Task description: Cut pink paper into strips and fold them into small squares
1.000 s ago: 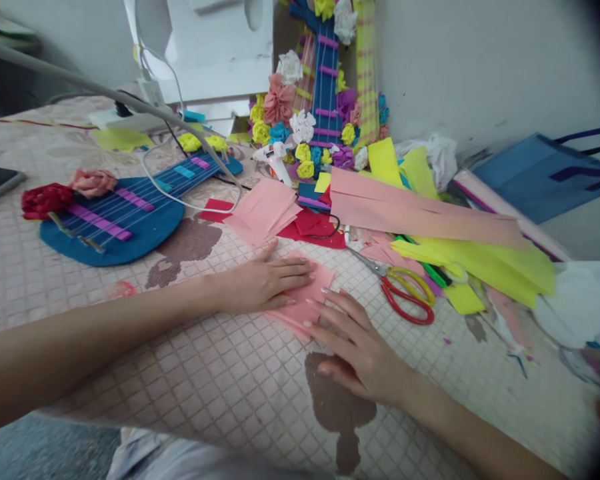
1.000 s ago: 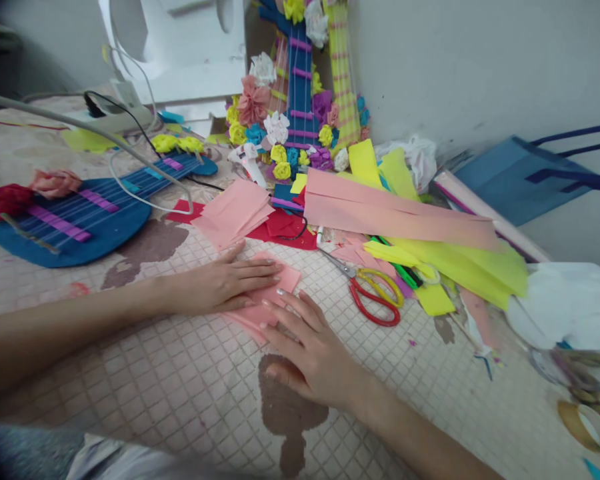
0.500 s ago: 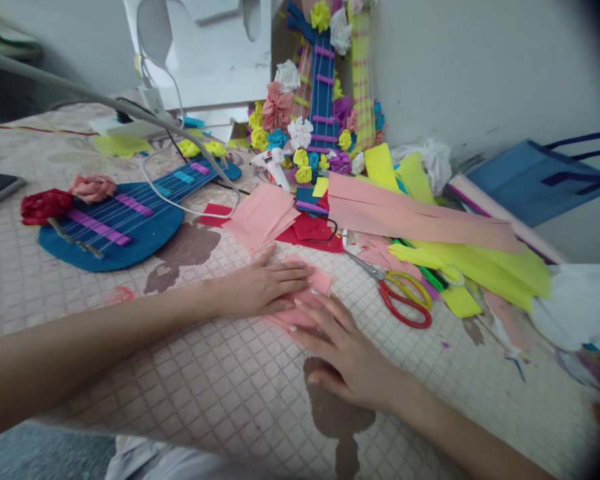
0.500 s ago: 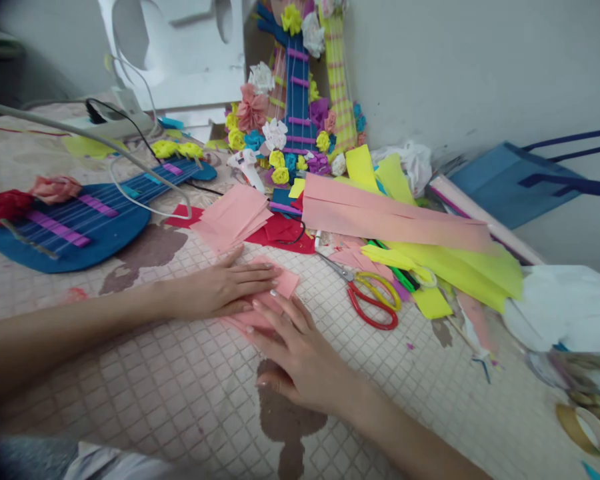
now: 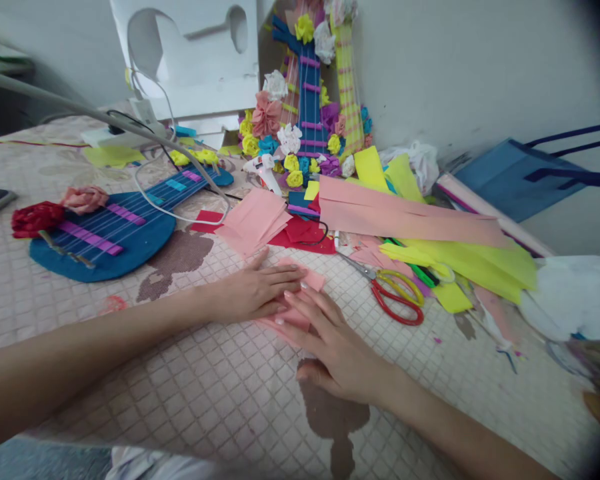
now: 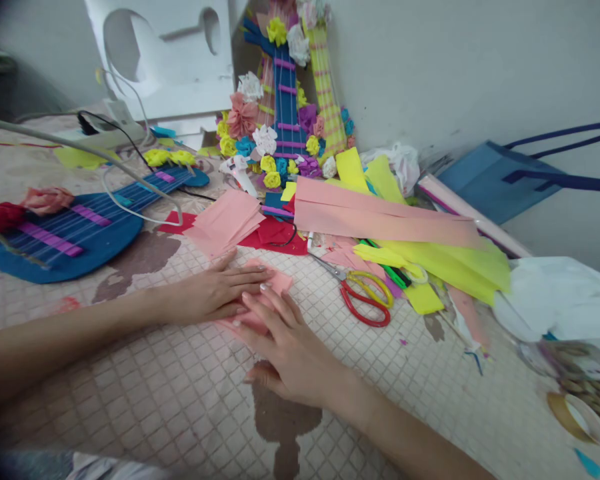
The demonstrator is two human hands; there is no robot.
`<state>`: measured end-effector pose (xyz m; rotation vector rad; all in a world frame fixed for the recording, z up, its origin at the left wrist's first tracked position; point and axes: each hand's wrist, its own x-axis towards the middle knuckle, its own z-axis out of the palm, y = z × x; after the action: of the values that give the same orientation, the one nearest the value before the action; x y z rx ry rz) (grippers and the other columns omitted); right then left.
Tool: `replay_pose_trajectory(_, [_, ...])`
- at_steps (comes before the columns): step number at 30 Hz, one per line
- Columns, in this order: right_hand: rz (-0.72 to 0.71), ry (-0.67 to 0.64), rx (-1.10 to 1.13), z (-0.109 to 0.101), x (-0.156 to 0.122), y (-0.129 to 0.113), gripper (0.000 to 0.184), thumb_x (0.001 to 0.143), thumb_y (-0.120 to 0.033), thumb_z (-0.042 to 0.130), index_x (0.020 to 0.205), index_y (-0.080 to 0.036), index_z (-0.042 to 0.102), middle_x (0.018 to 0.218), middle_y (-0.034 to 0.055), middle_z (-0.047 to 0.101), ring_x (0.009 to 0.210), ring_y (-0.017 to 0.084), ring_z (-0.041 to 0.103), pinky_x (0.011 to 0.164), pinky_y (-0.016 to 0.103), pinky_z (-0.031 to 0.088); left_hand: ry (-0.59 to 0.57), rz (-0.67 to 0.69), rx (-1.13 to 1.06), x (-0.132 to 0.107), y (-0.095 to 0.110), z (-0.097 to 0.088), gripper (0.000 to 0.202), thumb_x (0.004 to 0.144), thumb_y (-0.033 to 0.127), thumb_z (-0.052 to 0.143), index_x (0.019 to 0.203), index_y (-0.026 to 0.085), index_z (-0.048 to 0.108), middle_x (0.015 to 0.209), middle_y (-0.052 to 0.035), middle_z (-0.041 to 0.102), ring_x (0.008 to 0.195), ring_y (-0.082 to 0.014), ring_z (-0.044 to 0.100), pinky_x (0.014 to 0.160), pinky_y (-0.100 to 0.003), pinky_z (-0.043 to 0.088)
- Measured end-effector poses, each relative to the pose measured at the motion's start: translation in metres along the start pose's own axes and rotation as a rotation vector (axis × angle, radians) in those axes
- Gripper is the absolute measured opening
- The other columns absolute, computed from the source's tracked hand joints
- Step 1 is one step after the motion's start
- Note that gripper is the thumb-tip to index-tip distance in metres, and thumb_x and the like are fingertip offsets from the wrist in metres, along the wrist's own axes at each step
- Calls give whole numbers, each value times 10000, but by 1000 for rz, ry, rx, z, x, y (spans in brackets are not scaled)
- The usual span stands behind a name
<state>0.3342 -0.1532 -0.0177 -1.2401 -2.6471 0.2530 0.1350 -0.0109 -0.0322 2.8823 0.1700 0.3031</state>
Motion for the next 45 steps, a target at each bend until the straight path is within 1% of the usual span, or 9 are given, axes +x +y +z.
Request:
replay_pose_trajectory(4, [0, -35, -3, 1, -5, 0, 573, 915, -517, 419, 1408, -229, 374, 1548, 125, 137, 1409, 347, 41, 1080, 610, 200, 3, -8, -17, 1, 1, 0, 481, 977, 401, 352, 1406, 182, 358, 1464, -98, 373, 1385, -205, 286, 1140, -446, -65])
replay_pose_trajectory(9, [35, -80, 65, -5, -34, -1, 512, 908, -494, 454, 1353, -241, 449, 1546, 92, 158, 1409, 347, 41, 1065, 597, 260, 9, -22, -38, 2, 2, -2, 471, 981, 388, 345, 1411, 197, 355, 1468, -90, 368, 1387, -206, 281, 1137, -440, -72])
replay_pose_trajectory(13, [47, 26, 133, -5, -48, -1, 505, 935, -484, 393, 1365, -222, 426, 1536, 83, 189, 1408, 323, 103, 1085, 562, 265, 5, -17, -46, 2, 2, -3, 472, 980, 373, 355, 1422, 207, 335, 1470, -85, 366, 1384, -197, 290, 1137, -435, -83])
replay_pose_trajectory(17, [116, 126, 70, -1, -37, 3, 571, 944, -491, 353, 1414, -166, 350, 1512, 128, 253, 1412, 315, 111, 1094, 566, 248, 0, -10, -43, 2, 2, -3, 478, 979, 375, 355, 1424, 203, 327, 1466, -82, 373, 1390, -193, 275, 1138, -435, -86])
replay_pose_trajectory(21, [137, 10, -67, 1, -25, 5, 617, 920, -519, 401, 1424, -166, 349, 1514, 127, 276, 1423, 326, 44, 1093, 608, 211, 13, -9, -46, 2, 2, -1, 464, 979, 374, 351, 1411, 204, 352, 1459, -89, 384, 1386, -194, 284, 1138, -445, -80])
replay_pose_trajectory(25, [134, -71, -93, 1, -30, 5, 628, 926, -498, 406, 1445, -160, 304, 1520, 100, 278, 1428, 303, 30, 1107, 602, 193, 12, -14, -48, 2, 1, 0, 464, 973, 389, 362, 1397, 201, 376, 1469, -92, 366, 1384, -205, 289, 1136, -452, -80])
replay_pose_trajectory(30, [112, -14, -90, 1, -33, 1, 684, 919, -514, 410, 1459, -124, 255, 1517, 121, 276, 1429, 295, 34, 1111, 581, 218, 1, -14, -42, 2, 1, -2, 472, 974, 389, 361, 1411, 212, 353, 1471, -87, 360, 1383, -204, 292, 1137, -450, -75])
replay_pose_trajectory(39, [20, -65, -78, 2, -30, -4, 614, 904, -532, 435, 1416, -200, 366, 1517, 83, 290, 1422, 324, 56, 1091, 628, 196, -1, -31, -43, 1, 2, -3, 464, 981, 411, 329, 1394, 205, 379, 1481, -88, 339, 1385, -195, 288, 1139, -439, -59])
replay_pose_trajectory(45, [25, -16, -65, 2, -27, -4, 650, 911, -549, 397, 1442, -184, 309, 1521, 99, 273, 1425, 314, 46, 1095, 614, 206, -6, -21, -24, 1, 1, -2, 472, 976, 409, 350, 1399, 200, 372, 1482, -89, 338, 1384, -198, 288, 1137, -432, -65])
